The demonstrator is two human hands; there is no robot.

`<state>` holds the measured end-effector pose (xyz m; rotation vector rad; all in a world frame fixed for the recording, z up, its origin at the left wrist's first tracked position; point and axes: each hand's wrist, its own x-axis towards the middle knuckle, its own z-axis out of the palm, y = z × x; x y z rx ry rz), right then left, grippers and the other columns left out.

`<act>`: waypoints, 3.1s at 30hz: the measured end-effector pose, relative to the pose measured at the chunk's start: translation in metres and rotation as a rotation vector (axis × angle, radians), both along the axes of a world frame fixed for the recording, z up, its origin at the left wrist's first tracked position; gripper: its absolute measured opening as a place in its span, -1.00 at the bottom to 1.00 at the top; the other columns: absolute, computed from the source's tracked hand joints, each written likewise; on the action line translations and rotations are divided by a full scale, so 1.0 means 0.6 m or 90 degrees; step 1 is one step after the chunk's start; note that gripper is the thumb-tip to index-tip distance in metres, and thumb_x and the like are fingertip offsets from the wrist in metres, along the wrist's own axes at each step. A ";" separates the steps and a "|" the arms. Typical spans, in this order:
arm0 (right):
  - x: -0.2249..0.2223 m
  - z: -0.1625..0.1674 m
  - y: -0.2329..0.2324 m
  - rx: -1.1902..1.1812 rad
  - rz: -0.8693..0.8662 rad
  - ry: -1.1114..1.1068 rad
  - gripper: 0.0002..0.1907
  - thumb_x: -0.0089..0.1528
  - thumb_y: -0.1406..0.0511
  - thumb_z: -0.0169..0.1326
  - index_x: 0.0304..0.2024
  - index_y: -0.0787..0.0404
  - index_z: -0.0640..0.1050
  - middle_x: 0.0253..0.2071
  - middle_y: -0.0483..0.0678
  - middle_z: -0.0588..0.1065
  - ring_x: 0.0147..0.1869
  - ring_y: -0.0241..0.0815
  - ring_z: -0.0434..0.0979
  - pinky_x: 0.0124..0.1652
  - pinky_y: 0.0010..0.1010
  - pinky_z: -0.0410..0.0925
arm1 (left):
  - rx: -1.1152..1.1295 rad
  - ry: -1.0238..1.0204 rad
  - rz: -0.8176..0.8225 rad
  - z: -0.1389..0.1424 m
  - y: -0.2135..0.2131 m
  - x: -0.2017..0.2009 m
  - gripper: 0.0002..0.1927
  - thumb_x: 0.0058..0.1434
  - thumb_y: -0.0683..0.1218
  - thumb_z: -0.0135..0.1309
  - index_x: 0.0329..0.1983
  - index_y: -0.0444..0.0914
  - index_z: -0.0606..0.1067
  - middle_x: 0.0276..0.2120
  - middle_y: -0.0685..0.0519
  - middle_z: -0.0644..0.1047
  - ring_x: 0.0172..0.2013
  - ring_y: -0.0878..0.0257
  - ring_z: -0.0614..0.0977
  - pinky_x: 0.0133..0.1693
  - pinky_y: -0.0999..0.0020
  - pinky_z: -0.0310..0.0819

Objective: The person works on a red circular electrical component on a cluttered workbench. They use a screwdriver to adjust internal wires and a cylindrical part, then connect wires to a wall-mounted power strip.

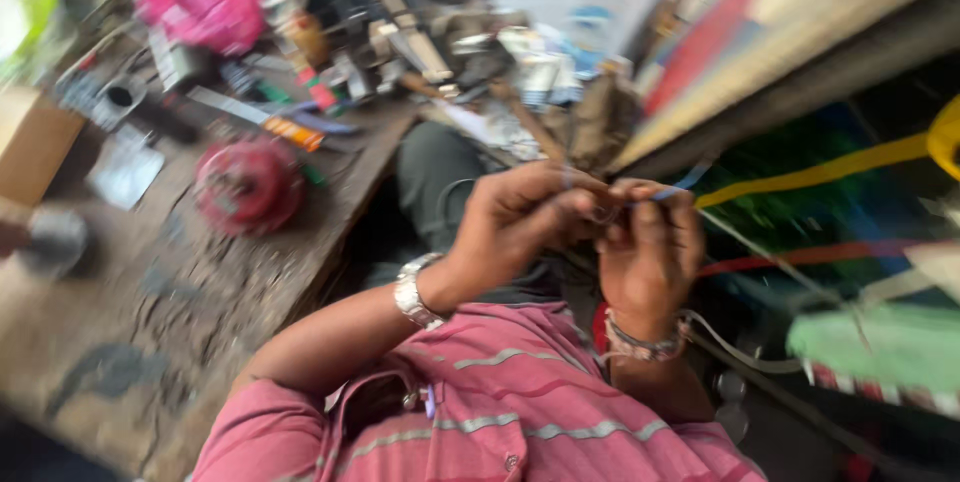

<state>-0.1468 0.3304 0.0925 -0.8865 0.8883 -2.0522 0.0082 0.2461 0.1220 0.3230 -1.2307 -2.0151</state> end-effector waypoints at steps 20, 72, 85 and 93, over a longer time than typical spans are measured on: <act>-0.343 0.103 0.444 -0.160 -0.739 0.213 -0.85 0.53 0.33 0.02 -0.01 0.34 0.50 -0.28 -0.05 0.48 -0.33 -0.39 0.41 -0.36 -0.61 0.28 | 0.047 0.145 -0.467 0.114 0.396 -0.520 -0.85 0.50 -0.28 0.06 0.04 -0.52 0.49 -0.19 -0.08 0.61 -0.17 0.26 0.68 -0.16 0.34 0.68; -0.501 0.124 0.454 0.058 -0.713 0.322 -0.64 0.62 0.25 0.14 -0.20 0.35 0.43 -0.36 -0.09 0.43 -0.45 -0.42 0.34 -0.52 -0.60 0.20 | 0.028 0.085 -0.292 0.090 0.402 -0.745 -0.78 0.31 -0.17 0.19 -0.13 -0.46 0.55 -0.48 -0.05 0.60 -0.56 0.30 0.59 -0.51 0.44 0.52; -0.503 0.195 0.460 0.269 -0.636 0.392 -0.71 0.56 0.29 0.17 -0.23 0.32 0.49 -0.46 -0.17 0.39 -0.53 -0.46 0.29 -0.49 -0.57 0.21 | 0.173 0.116 -0.305 0.096 0.395 -0.728 -0.77 0.31 -0.11 0.22 -0.15 -0.41 0.57 -0.39 -0.09 0.64 -0.49 0.26 0.65 -0.43 0.43 0.56; -0.487 0.209 0.448 0.274 -0.603 0.422 -0.73 0.56 0.29 0.14 -0.20 0.35 0.51 -0.45 -0.16 0.39 -0.48 -0.42 0.31 -0.46 -0.56 0.22 | 0.183 0.114 -0.300 0.091 0.384 -0.726 -0.75 0.27 -0.10 0.26 -0.16 -0.42 0.57 -0.38 -0.08 0.65 -0.47 0.25 0.67 -0.39 0.42 0.61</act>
